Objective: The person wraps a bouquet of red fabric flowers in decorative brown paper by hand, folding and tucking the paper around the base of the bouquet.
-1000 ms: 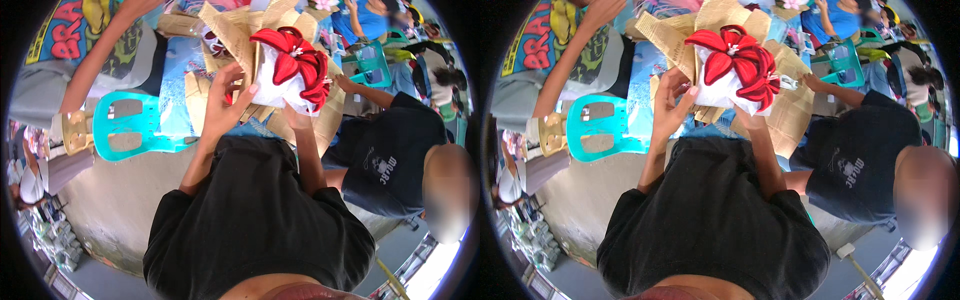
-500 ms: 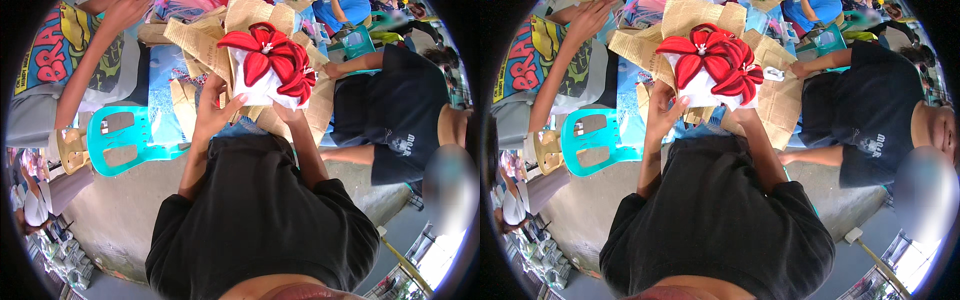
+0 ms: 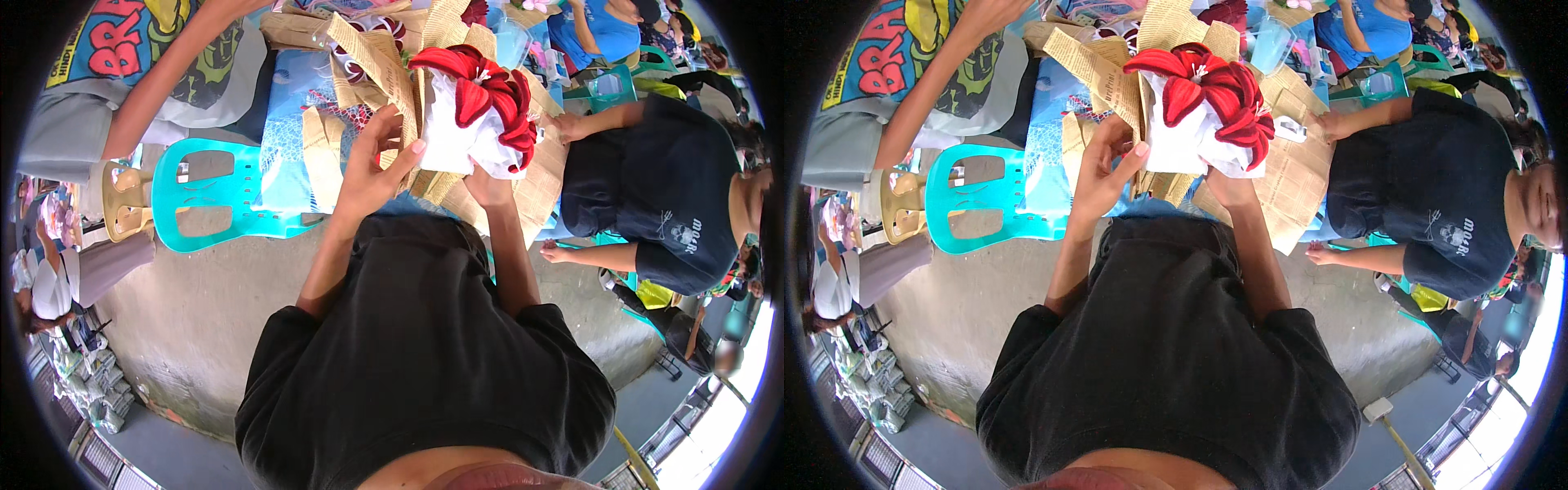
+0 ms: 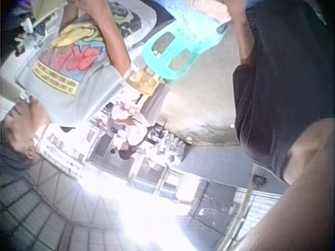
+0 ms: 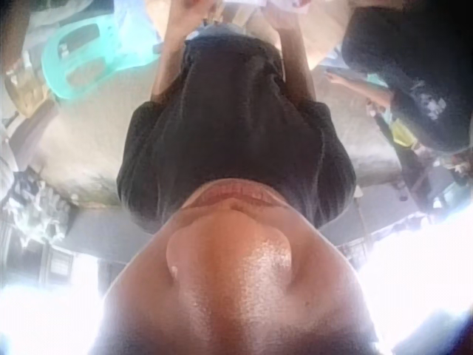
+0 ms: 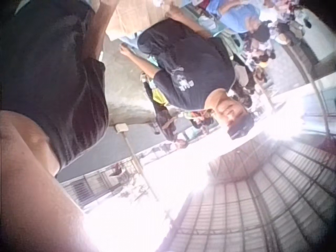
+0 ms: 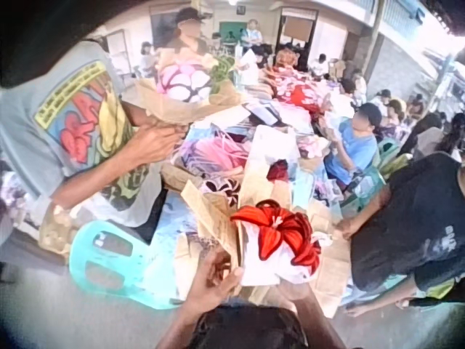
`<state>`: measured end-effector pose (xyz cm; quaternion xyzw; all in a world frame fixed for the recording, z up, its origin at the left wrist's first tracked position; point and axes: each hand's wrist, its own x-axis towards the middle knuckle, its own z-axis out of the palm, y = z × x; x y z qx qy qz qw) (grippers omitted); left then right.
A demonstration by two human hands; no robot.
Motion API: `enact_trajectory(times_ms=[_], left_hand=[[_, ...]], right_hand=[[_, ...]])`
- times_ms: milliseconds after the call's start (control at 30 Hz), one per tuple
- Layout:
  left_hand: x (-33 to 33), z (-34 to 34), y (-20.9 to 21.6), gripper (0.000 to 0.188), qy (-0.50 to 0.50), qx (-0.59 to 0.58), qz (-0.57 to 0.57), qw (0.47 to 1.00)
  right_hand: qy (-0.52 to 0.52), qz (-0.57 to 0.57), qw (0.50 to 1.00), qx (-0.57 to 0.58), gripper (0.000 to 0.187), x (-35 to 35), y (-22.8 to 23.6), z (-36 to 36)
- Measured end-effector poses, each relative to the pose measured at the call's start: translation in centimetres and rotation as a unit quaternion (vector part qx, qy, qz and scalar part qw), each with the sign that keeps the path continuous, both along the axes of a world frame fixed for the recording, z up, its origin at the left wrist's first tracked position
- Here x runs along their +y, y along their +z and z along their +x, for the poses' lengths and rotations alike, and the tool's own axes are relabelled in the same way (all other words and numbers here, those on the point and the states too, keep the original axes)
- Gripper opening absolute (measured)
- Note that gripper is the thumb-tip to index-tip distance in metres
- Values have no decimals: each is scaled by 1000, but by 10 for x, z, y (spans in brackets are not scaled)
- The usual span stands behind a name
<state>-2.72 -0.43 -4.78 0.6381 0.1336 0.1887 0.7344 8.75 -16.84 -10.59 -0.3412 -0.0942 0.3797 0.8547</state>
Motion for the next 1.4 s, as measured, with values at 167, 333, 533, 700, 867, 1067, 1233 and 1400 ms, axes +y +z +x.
enact_trajectory(times_ms=[167, 333, 533, 700, 867, 1067, 1233, 1400], left_hand=[[-1, -6, 17, 45, 9, 10, 31, 999], [0, -8, 13, 41, 16, 4, -18, 1000], [1, -12, 14, 39, 46, 13, -21, 999], [4, -12, 4, 32, 72, 11, -15, 997], [7, -9, 0, 28, 80, -18, -67, 994], [13, -7, 6, 12, 85, 45, 18, 995], [16, -6, -8, 10, 105, -9, -28, 994], [15, -7, -30, 5, 143, -37, -154, 977]], right_hand=[[11, -53, 996, -76, 60, -9, -25, -4], [18, 3, 999, -39, 61, -6, -25, -11], [11, -2, 999, -41, 60, -1, -27, -13], [9, 1, 999, -30, 57, 1, -32, -12], [2, 23, 999, -30, 54, 1, -33, -10], [-5, -26, 988, -150, 53, 2, -25, -5], [-26, -41, 974, -223, 54, -4, -27, -1], [-50, -115, 934, -335, 55, -7, -33, -8]])
